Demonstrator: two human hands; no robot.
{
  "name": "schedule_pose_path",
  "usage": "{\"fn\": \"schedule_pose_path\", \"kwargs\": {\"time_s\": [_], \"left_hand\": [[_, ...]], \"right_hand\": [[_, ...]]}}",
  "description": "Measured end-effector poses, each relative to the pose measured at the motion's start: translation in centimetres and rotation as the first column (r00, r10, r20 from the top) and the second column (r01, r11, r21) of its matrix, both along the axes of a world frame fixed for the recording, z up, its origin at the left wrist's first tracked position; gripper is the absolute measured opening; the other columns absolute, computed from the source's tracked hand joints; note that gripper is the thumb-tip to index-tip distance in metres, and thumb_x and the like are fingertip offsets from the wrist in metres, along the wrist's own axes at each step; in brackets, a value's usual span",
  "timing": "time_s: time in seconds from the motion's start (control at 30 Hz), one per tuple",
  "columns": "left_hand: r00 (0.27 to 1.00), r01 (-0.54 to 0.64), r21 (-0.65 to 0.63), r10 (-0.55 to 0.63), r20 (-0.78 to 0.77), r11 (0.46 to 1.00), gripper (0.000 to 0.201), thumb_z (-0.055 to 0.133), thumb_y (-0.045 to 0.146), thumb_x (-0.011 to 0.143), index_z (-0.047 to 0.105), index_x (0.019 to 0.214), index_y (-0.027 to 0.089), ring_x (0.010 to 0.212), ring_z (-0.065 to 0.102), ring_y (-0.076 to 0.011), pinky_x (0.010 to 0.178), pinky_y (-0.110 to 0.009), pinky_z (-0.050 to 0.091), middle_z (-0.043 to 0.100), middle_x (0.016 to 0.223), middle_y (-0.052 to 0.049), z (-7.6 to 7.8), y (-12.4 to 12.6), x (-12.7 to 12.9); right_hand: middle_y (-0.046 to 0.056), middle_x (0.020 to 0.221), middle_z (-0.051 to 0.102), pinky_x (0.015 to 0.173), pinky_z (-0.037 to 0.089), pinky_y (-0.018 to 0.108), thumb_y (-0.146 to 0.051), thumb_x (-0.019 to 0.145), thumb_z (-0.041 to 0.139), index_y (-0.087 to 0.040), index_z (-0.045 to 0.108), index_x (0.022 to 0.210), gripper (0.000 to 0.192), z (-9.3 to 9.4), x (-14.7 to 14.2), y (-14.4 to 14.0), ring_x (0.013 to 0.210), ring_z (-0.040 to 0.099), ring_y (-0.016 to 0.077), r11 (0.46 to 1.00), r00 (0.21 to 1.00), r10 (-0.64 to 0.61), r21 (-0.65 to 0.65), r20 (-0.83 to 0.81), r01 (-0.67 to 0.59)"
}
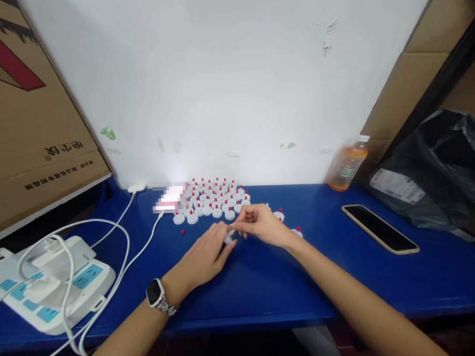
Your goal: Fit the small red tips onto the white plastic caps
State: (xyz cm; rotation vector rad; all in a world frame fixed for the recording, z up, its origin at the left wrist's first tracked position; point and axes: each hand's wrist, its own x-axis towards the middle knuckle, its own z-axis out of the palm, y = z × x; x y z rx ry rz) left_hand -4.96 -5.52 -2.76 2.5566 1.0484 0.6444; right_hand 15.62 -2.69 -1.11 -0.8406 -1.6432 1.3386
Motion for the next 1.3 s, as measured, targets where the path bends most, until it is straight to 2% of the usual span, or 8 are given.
{"fn": "schedule_pose_path", "kwargs": {"time_s": [0.23, 0.4, 0.53, 0.73, 0.87, 1.13, 1.2, 1.3], "left_hand": [[1.0, -0.019, -0.029, 0.019, 0.011, 0.999, 0.022, 0.034, 0.039, 0.105, 0.047, 0.106, 0.021, 0.09, 0.058, -0.022, 0.082, -0.041, 0.049, 0.056, 0.1, -0.005, 0.0, -0.2, -0.1], [0.995, -0.014, -0.059, 0.02, 0.103, 0.998, 0.044, 0.036, 0.038, 0.105, 0.028, 0.144, 0.021, 0.123, 0.054, -0.0257, 0.103, -0.046, 0.047, 0.05, 0.137, -0.014, -0.5, -0.2, -0.1], [0.992, -0.016, -0.067, 0.024, 0.122, 0.998, 0.056, 0.039, 0.038, 0.104, 0.018, 0.153, 0.022, 0.135, 0.046, -0.0271, 0.112, -0.047, 0.041, 0.043, 0.148, -0.015, -0.8, 0.1, 0.0], [0.973, -0.158, -0.041, 0.162, 0.167, 0.987, 0.031, 0.054, 0.031, 0.096, 0.049, 0.126, 0.023, 0.113, 0.054, -0.0254, 0.098, -0.044, 0.047, 0.056, 0.119, -0.009, -1.0, 1.5, 0.2], [0.933, -0.28, -0.083, 0.292, 0.212, 0.956, 0.018, 0.058, 0.027, 0.092, 0.05, 0.107, 0.021, 0.092, 0.054, -0.02, 0.082, -0.036, 0.047, 0.054, 0.103, -0.005, -1.6, 2.4, -0.3], [0.932, -0.263, -0.13, 0.286, 0.221, 0.956, 0.015, 0.049, 0.022, 0.094, 0.042, 0.081, 0.021, 0.071, 0.045, -0.0149, 0.065, -0.03, 0.038, 0.049, 0.086, 0.0, -1.7, 2.6, -0.8], [0.936, -0.256, -0.146, 0.283, 0.211, 0.956, 0.016, 0.049, 0.024, 0.094, 0.042, 0.08, 0.021, 0.069, 0.045, -0.0144, 0.064, -0.03, 0.037, 0.049, 0.085, 0.0, -1.4, 2.6, -0.7], [0.946, -0.225, -0.173, 0.257, 0.196, 0.959, 0.019, 0.052, 0.03, 0.094, 0.044, 0.079, 0.021, 0.069, 0.045, -0.0143, 0.064, -0.03, 0.037, 0.05, 0.083, 0.001, -0.8, 2.3, 0.0]], "right_hand": [[-0.002, 0.056, 0.061, 0.049, 0.037, 0.022, -0.048, 0.063, 0.087, -0.014, 0.063, 0.067, 0.042, 0.6, -0.4, -0.4, 0.05, 0.051, 0.0087, 1.0, 0.999, -0.017, -0.024, 0.033, 0.018], [-0.002, 0.059, 0.061, 0.052, 0.038, 0.023, -0.048, 0.066, 0.085, -0.016, 0.06, 0.067, 0.041, -0.4, -1.5, -0.5, 0.051, 0.05, 0.009, 0.999, 0.998, -0.044, -0.004, -0.045, 0.044], [-0.004, 0.058, 0.057, 0.051, 0.036, 0.023, -0.04, 0.074, 0.079, -0.017, 0.057, 0.068, 0.033, -0.4, -1.8, -0.4, 0.051, 0.048, 0.0088, 0.998, 0.999, -0.03, 0.05, -0.009, 0.031], [-0.003, 0.063, 0.06, 0.054, 0.037, 0.021, -0.013, 0.078, 0.063, -0.018, 0.058, 0.07, 0.01, 0.5, -1.7, 1.1, 0.058, 0.054, 0.0102, 0.958, 0.895, -0.15, 0.284, 0.42, 0.028], [-0.002, 0.067, 0.064, 0.056, 0.036, 0.021, -0.007, 0.074, 0.061, -0.018, 0.061, 0.078, 0.012, -0.2, -3.0, 3.4, 0.06, 0.057, 0.0106, 0.928, 0.777, -0.222, 0.371, 0.59, -0.017], [0.002, 0.078, 0.067, 0.059, 0.034, 0.024, -0.021, 0.082, 0.065, -0.018, 0.055, 0.128, 0.047, 0.8, -4.6, 4.4, 0.069, 0.059, 0.016, 0.823, 0.623, -0.445, 0.568, 0.643, 0.002], [0.001, 0.075, 0.066, 0.058, 0.033, 0.024, -0.03, 0.083, 0.067, -0.019, 0.055, 0.126, 0.046, 1.7, -3.3, 3.7, 0.065, 0.057, 0.0154, 0.806, 0.629, -0.488, 0.589, 0.605, 0.059], [-0.001, 0.069, 0.063, 0.057, 0.032, 0.024, -0.03, 0.089, 0.058, -0.02, 0.064, 0.104, 0.02, 2.8, 0.7, 2.9, 0.06, 0.054, 0.0131, 0.781, 0.608, -0.56, 0.603, 0.562, 0.162]]}}
